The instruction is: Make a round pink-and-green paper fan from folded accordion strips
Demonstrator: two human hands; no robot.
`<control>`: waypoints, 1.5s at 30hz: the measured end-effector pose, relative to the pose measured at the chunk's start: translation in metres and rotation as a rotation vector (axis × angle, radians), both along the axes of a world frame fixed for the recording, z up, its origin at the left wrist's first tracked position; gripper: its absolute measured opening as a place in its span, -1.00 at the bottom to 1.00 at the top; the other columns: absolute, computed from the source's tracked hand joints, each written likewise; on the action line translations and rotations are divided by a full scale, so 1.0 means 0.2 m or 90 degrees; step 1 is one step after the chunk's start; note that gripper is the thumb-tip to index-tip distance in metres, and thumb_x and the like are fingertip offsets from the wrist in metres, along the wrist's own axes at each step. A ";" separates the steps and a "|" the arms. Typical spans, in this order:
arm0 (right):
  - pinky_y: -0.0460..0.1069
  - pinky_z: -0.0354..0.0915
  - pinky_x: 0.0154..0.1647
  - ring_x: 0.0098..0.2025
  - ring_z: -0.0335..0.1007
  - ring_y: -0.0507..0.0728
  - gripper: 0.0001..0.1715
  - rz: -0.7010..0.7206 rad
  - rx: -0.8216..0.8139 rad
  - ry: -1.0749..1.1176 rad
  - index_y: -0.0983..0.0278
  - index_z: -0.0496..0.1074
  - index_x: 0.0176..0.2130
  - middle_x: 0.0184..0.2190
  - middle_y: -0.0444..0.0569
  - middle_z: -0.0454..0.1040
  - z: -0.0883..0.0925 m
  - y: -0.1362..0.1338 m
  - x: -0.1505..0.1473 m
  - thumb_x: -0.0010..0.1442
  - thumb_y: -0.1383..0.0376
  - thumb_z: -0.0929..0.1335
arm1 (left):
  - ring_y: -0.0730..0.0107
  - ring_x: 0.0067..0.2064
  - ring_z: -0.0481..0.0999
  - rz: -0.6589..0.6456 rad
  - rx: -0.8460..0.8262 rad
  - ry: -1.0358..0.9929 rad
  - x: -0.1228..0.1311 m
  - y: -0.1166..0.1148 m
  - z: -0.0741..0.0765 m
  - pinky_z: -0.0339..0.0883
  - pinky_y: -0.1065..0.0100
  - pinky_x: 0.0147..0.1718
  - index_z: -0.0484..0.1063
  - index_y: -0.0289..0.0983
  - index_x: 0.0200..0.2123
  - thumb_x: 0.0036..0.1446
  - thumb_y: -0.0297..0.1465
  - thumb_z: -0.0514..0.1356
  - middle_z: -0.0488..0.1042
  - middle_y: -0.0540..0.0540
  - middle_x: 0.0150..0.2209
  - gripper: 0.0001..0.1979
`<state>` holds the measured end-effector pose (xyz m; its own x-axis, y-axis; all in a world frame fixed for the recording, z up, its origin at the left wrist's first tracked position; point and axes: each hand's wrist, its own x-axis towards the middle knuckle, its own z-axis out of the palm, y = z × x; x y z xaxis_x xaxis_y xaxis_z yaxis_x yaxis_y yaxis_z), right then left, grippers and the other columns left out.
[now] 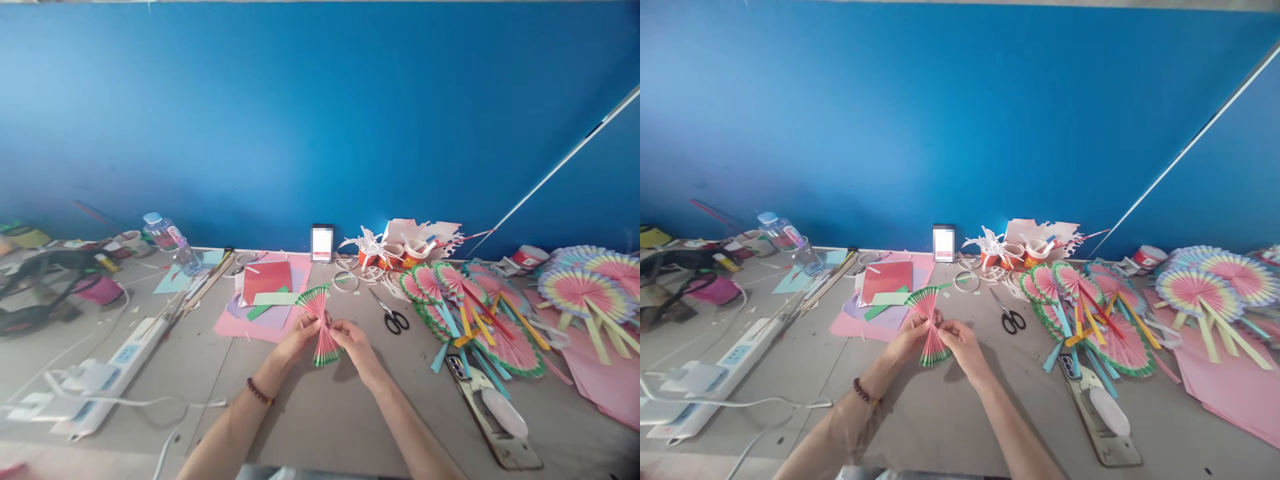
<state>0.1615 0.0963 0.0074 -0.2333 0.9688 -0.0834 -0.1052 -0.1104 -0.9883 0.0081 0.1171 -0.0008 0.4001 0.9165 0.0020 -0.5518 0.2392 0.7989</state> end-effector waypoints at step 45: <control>-0.04 0.14 -0.19 -0.25 0.36 0.12 -0.84 -0.116 0.308 -0.695 0.23 0.43 -0.36 -0.39 -0.08 0.48 -0.15 0.10 0.12 0.14 0.41 0.27 | 0.01 0.03 0.37 0.714 0.021 1.032 -0.79 0.49 0.09 0.20 0.08 0.01 0.40 -0.38 -0.09 0.04 -0.48 0.00 0.46 -0.32 -0.08 -0.64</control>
<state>0.1859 0.1158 -0.0217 -0.1221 0.9658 0.2287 0.8360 0.2243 -0.5007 -0.1507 0.2143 0.0163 -0.6169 0.7223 0.3126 0.7099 0.3391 0.6172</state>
